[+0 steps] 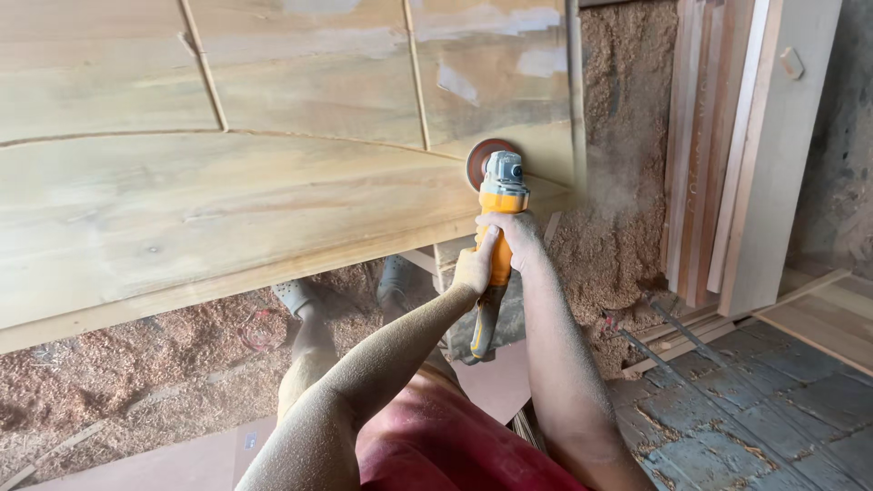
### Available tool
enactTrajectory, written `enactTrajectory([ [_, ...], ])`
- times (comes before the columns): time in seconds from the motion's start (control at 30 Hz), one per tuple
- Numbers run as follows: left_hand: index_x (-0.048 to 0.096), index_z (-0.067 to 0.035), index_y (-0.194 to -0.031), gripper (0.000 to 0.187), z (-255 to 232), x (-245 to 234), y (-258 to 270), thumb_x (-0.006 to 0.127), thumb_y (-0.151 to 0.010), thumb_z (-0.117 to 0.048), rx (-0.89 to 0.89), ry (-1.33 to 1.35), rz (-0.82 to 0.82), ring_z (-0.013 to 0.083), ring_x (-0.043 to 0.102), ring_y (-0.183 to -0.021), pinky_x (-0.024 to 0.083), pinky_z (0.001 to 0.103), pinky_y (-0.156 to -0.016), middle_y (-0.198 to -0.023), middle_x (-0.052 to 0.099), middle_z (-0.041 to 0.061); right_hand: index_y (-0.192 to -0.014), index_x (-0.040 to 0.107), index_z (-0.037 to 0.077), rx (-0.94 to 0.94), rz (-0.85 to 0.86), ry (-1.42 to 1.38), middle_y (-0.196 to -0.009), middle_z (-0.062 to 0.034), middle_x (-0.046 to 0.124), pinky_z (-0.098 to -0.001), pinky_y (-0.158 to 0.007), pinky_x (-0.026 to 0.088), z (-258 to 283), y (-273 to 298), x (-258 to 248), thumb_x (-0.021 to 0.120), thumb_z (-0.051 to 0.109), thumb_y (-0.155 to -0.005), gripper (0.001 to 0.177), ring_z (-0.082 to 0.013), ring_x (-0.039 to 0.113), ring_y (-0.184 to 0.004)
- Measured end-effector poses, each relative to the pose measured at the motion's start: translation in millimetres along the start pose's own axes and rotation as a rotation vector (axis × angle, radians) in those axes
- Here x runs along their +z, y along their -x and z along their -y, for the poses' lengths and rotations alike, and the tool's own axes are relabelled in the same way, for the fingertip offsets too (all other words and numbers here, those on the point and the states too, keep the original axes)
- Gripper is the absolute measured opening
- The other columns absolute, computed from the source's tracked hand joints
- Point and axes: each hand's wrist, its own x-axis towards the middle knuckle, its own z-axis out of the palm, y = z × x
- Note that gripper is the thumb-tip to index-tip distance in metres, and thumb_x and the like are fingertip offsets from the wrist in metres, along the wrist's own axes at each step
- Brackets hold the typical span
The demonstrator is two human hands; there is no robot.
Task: The person uses a handheld power sander to smooth the surface of a large, light-colored wooden panel. The panel features a curved bottom edge and recessed rectangular panels. The person systematically moves the sander across the surface, generating wood dust.
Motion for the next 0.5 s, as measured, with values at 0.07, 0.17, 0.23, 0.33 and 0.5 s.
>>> enactTrajectory([
  [0.07,0.072,0.004,-0.111,0.078,-4,-20,6,0.056,-0.091,-0.069,0.015,0.013,-0.032,0.0178,0.069,-0.086,0.054,0.032,-0.078,-0.098,0.076,0.014,-0.093,0.066,0.000,0.014,0.038,0.011,-0.076,-0.0100,0.068,-0.0360,-0.059,0.058,-2,3,25,0.078,0.005,-0.072,0.025,-0.0214,0.067,-0.062],
  [0.17,0.068,-0.002,-0.118,0.072,-9,-55,14,0.055,-0.089,-0.066,0.134,0.089,-0.036,0.0162,0.070,-0.087,0.054,0.032,-0.078,-0.100,0.075,0.011,-0.092,0.069,0.000,0.031,-0.010,0.077,-0.078,-0.0103,0.070,-0.0337,-0.061,0.059,-9,7,62,0.078,0.007,-0.073,0.022,-0.0202,0.070,-0.065],
  [0.23,0.069,0.001,-0.117,0.074,-16,-81,18,0.055,-0.090,-0.067,0.121,0.077,-0.049,0.0160,0.070,-0.087,0.054,0.032,-0.078,-0.099,0.075,0.011,-0.091,0.068,0.000,0.024,0.030,0.044,-0.077,-0.0103,0.069,-0.0348,-0.060,0.058,-12,10,90,0.079,0.006,-0.072,0.022,-0.0210,0.068,-0.064],
  [0.33,0.071,0.006,-0.113,0.079,-20,-119,29,0.053,-0.092,-0.068,0.083,0.096,-0.061,0.0178,0.070,-0.085,0.055,0.034,-0.077,-0.096,0.075,0.013,-0.089,0.069,0.000,0.018,0.070,0.073,-0.076,-0.0102,0.069,-0.0356,-0.060,0.057,-20,14,131,0.080,0.007,-0.071,0.022,-0.0219,0.067,-0.064],
  [0.5,0.074,0.006,-0.110,0.087,-21,-185,45,0.042,-0.094,-0.073,0.117,0.049,-0.111,0.0202,0.069,-0.083,0.053,0.037,-0.075,-0.093,0.075,0.013,-0.088,0.073,0.007,-0.061,0.061,0.252,-0.082,-0.0033,0.072,-0.0316,-0.066,0.056,-36,16,205,0.085,0.012,-0.063,0.028,-0.0163,0.069,-0.071],
])
